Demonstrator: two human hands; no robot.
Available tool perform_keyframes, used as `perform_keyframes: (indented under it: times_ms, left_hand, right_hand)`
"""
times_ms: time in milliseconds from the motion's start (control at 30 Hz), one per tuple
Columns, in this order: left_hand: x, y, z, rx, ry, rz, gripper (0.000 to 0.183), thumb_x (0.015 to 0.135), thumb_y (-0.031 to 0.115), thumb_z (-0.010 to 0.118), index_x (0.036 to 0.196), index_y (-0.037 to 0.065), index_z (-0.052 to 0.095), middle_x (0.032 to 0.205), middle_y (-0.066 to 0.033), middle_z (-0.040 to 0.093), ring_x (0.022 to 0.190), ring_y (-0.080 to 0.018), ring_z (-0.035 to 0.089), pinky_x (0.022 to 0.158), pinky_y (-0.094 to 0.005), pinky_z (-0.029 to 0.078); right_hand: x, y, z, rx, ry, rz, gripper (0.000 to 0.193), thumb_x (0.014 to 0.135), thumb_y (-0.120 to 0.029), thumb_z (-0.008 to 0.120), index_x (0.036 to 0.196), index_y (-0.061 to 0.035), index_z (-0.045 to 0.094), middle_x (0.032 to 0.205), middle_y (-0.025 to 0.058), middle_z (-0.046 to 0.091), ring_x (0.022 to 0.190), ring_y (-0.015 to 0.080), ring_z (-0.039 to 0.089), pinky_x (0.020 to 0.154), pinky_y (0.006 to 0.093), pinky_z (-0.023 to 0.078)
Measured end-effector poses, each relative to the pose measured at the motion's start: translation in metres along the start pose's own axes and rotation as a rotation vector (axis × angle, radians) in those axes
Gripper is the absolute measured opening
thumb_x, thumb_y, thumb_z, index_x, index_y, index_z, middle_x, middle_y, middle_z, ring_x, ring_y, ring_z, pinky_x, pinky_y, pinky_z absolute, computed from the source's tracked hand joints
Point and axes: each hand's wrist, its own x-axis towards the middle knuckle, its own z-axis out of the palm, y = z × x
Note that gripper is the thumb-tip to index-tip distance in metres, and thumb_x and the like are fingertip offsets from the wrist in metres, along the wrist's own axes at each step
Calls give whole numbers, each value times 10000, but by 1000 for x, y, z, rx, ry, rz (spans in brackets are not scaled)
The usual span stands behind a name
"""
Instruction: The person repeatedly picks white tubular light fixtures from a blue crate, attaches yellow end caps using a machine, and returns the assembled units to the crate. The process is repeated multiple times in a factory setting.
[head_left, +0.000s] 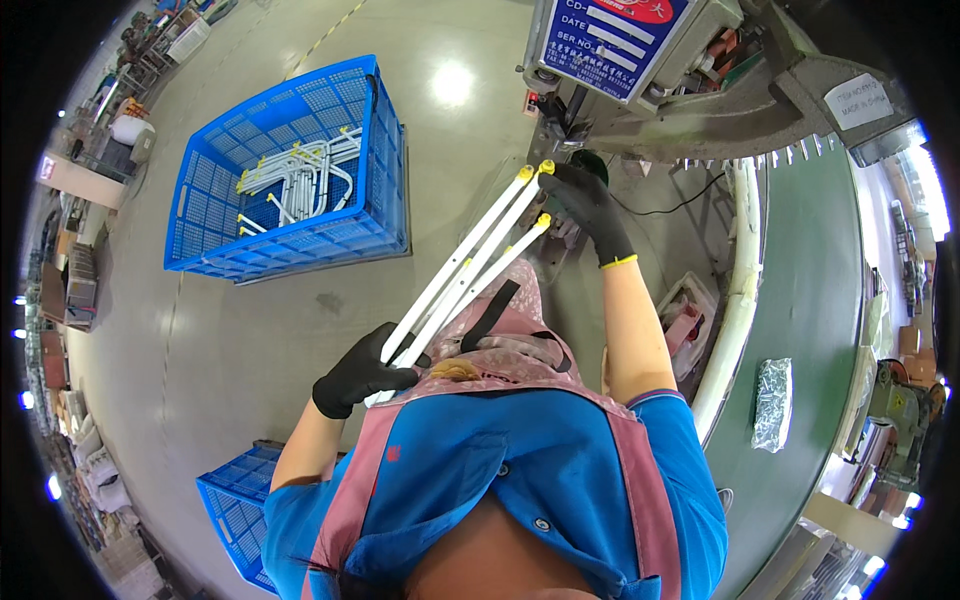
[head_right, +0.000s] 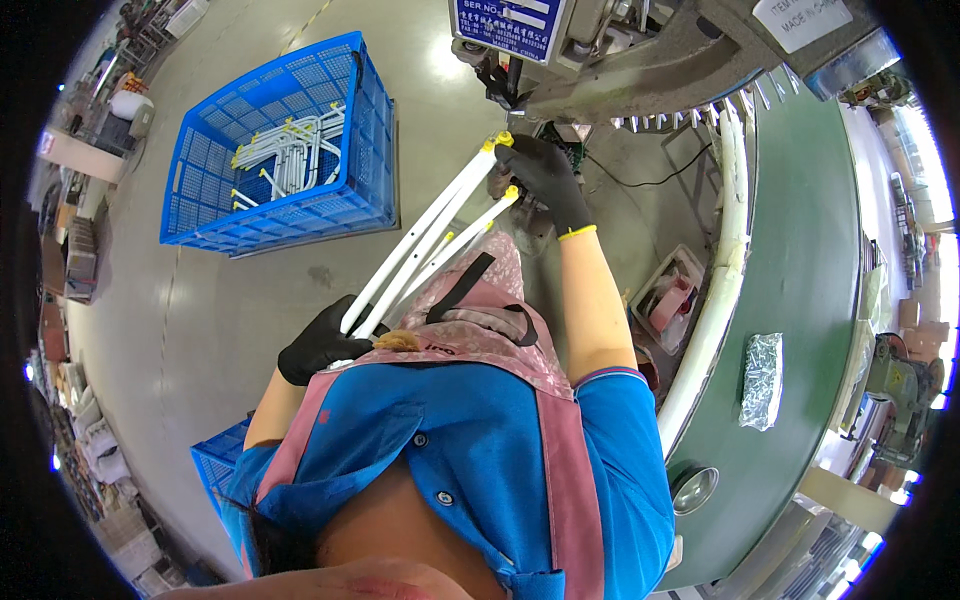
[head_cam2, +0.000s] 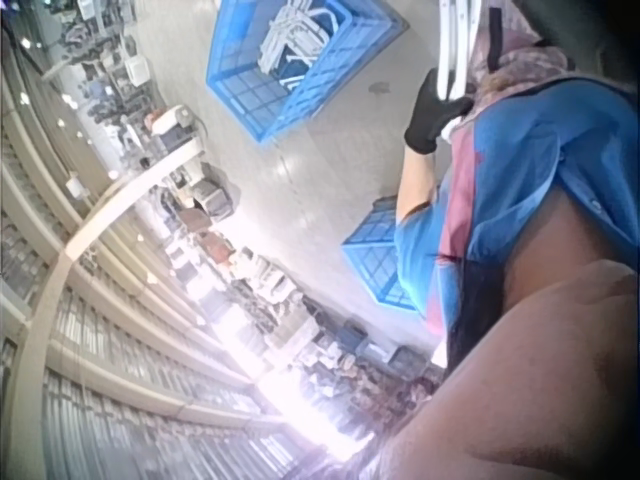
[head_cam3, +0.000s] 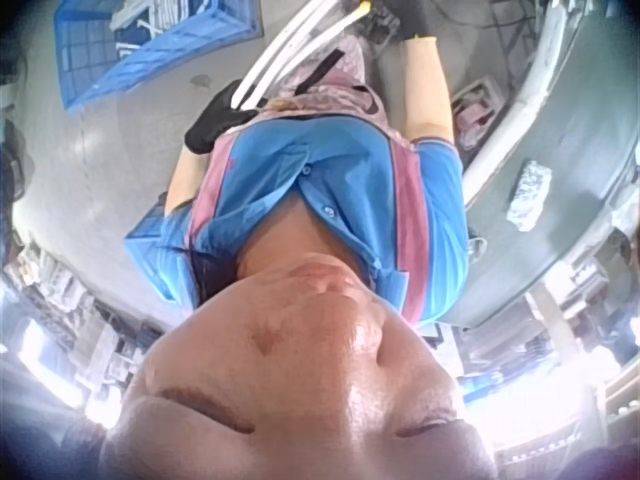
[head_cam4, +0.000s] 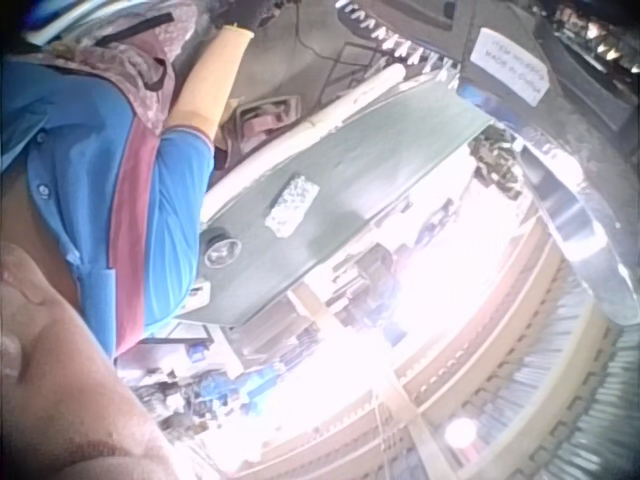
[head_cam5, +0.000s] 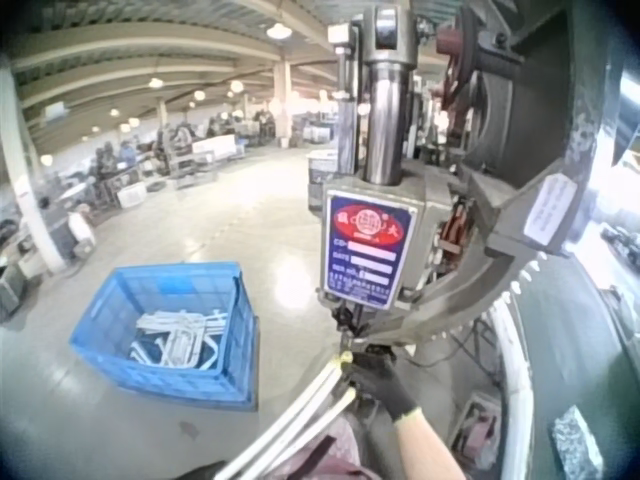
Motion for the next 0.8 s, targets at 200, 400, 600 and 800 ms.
perform_keyframes:
  times_ms: [200,400,600,800]
  left_hand:
    - [3,-14,-4,-50,3,2,556,735,94,721,1214,-27,464,1057,-130,638,960,-170,612,846,-309,485]
    - [4,-15,-6,-44,-22,-8,541,733,100,711,1202,-20,471,1053,-129,646,961,-171,609,846,-309,481]
    - [7,-22,-3,196,16,120,518,760,137,708,1197,-15,475,1046,-122,650,945,-153,609,815,-297,482]
    - [-10,-12,4,63,92,78,465,793,113,671,1187,-21,465,1040,-127,644,889,-153,632,761,-292,502]
  right_hand:
    - [-4,96,-1,-348,12,76,361,858,-286,636,1070,5,609,870,109,639,759,189,590,705,310,476]
    - [-16,128,5,-109,74,178,355,815,-222,659,1112,-31,617,902,123,657,777,187,613,708,292,479]
    - [-14,100,5,53,272,232,337,786,-187,703,1052,11,644,922,78,684,788,132,605,725,274,479]
    - [-10,31,3,-117,413,-159,276,803,-104,685,1046,22,653,854,23,655,759,94,591,691,237,480]
